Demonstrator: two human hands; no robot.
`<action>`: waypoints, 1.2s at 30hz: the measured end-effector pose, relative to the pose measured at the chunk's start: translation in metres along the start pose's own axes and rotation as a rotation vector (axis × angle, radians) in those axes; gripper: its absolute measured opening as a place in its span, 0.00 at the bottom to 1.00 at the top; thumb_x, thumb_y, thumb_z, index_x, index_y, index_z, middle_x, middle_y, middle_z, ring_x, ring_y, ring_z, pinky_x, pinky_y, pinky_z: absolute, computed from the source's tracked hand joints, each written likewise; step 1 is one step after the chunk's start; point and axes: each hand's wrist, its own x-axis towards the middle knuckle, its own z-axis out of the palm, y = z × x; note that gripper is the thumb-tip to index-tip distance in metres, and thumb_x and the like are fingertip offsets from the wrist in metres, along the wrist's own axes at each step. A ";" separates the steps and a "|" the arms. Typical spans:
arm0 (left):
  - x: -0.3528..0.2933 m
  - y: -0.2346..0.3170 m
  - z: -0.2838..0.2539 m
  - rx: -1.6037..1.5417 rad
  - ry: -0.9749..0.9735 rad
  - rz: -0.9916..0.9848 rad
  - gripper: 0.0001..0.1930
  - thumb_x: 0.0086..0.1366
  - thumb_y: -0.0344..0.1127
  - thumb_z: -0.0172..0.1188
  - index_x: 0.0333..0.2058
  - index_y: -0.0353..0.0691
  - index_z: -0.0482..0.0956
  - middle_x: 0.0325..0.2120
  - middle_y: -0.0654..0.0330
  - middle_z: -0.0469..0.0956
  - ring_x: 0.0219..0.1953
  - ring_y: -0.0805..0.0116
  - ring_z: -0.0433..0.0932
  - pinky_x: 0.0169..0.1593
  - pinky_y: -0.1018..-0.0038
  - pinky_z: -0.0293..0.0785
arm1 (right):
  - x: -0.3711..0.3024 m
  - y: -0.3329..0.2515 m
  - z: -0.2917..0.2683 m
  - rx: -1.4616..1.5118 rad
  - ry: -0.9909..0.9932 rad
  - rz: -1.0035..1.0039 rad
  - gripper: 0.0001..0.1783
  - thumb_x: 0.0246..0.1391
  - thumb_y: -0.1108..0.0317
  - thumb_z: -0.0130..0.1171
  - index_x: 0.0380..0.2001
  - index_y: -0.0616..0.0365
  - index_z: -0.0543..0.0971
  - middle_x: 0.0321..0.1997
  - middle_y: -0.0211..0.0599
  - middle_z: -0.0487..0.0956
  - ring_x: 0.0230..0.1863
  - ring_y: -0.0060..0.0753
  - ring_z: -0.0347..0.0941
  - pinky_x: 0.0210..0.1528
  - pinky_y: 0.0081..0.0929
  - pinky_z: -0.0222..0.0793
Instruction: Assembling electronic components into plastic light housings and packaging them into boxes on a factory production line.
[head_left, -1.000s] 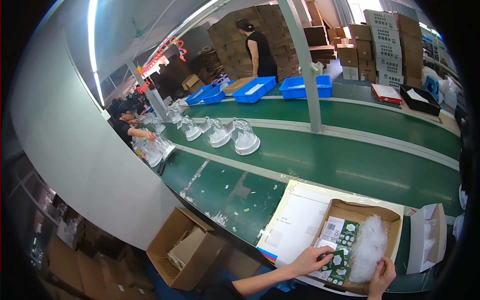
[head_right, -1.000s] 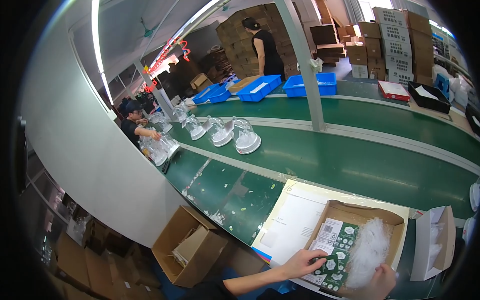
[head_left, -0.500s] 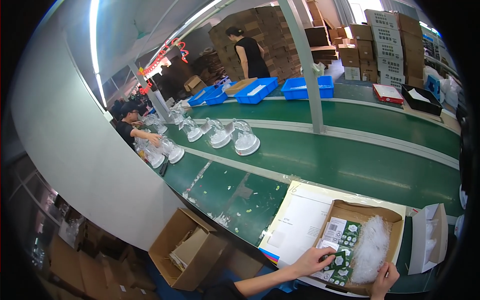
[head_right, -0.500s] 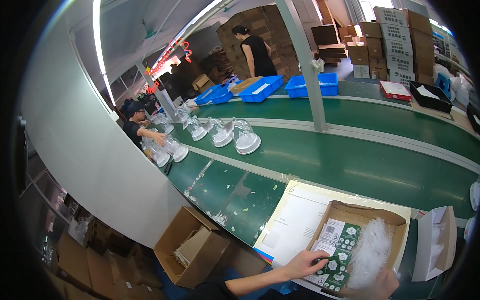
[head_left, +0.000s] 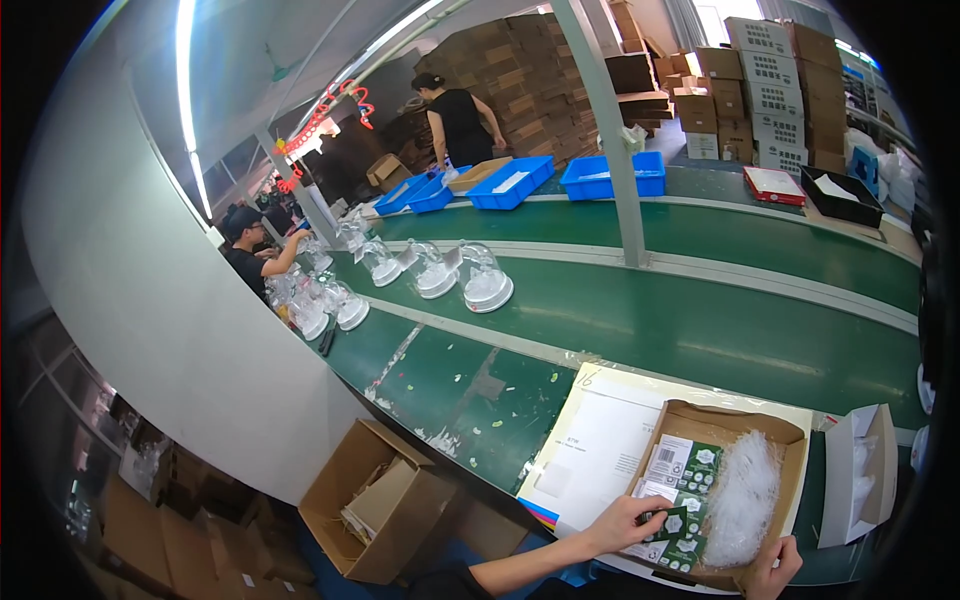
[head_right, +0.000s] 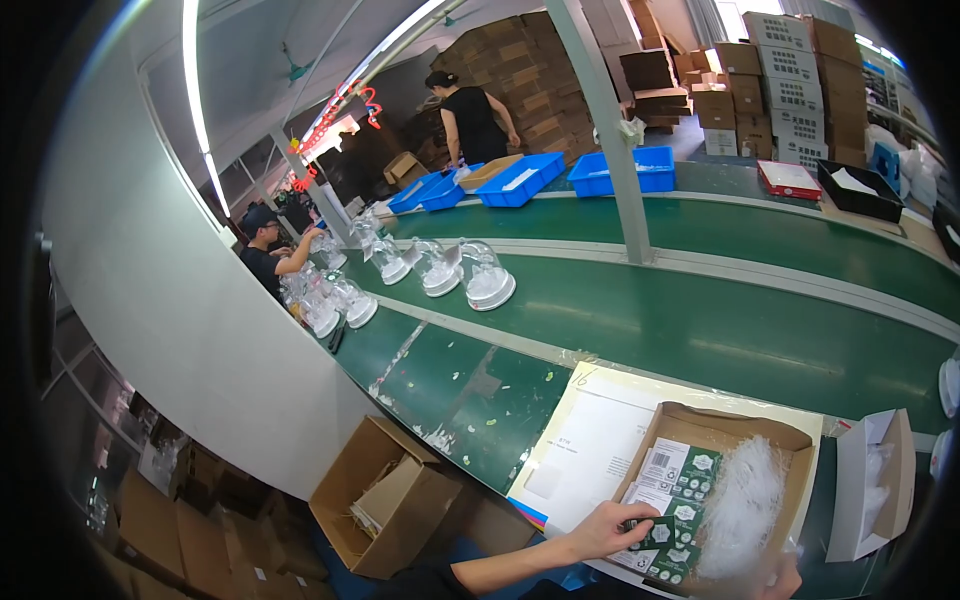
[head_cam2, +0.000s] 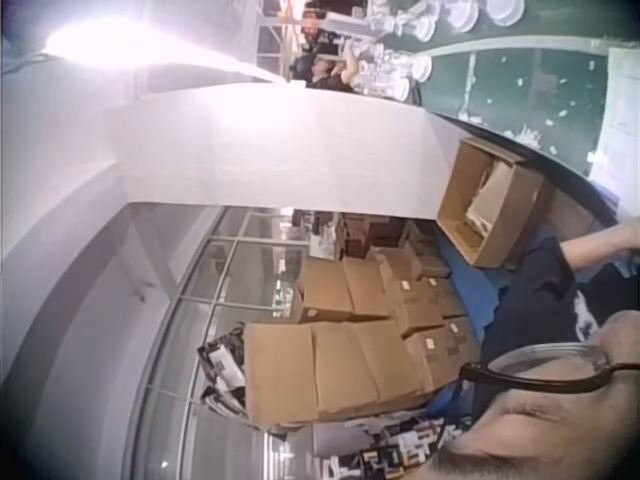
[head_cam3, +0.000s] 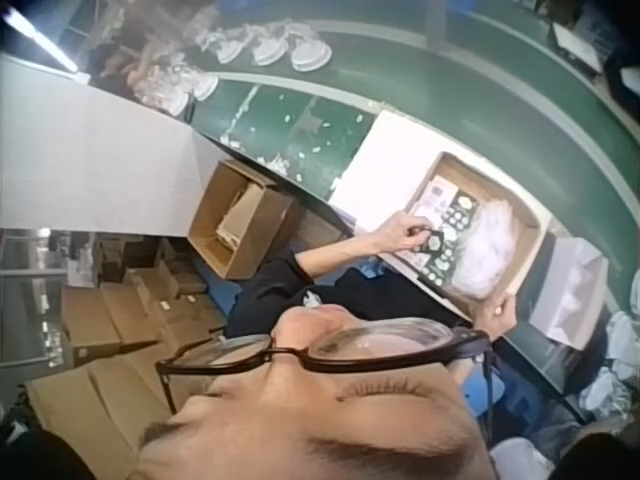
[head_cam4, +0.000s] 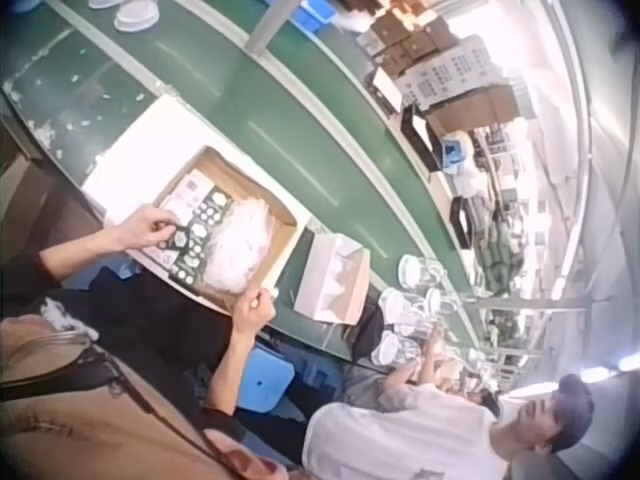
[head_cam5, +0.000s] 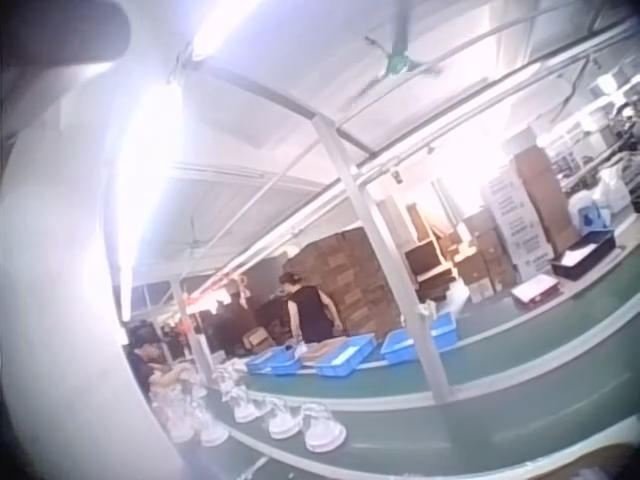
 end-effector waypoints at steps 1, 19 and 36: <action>-0.001 -0.001 -0.001 -0.016 -0.007 0.006 0.08 0.62 0.32 0.56 0.39 0.37 0.77 0.15 0.56 0.73 0.15 0.69 0.71 0.23 0.75 0.67 | -0.001 0.010 0.000 -0.014 -0.033 -0.045 0.09 0.55 0.66 0.54 0.28 0.60 0.77 0.22 0.47 0.74 0.24 0.35 0.72 0.29 0.35 0.68; 0.000 0.006 0.001 0.040 -0.029 -0.021 0.09 0.62 0.34 0.56 0.40 0.38 0.77 0.17 0.53 0.74 0.16 0.64 0.71 0.24 0.71 0.67 | -0.016 -0.024 -0.006 0.722 -0.027 0.175 0.04 0.57 0.75 0.48 0.35 0.61 0.71 0.29 0.39 0.77 0.30 0.29 0.72 0.38 0.25 0.70; -0.001 0.085 0.032 0.003 -0.107 -0.108 0.06 0.55 0.24 0.61 0.32 0.31 0.79 0.26 0.57 0.79 0.29 0.71 0.77 0.34 0.77 0.71 | -0.036 -0.078 0.005 0.872 -0.041 0.170 0.02 0.46 0.80 0.61 0.25 0.64 0.77 0.27 0.35 0.79 0.26 0.19 0.73 0.28 0.17 0.68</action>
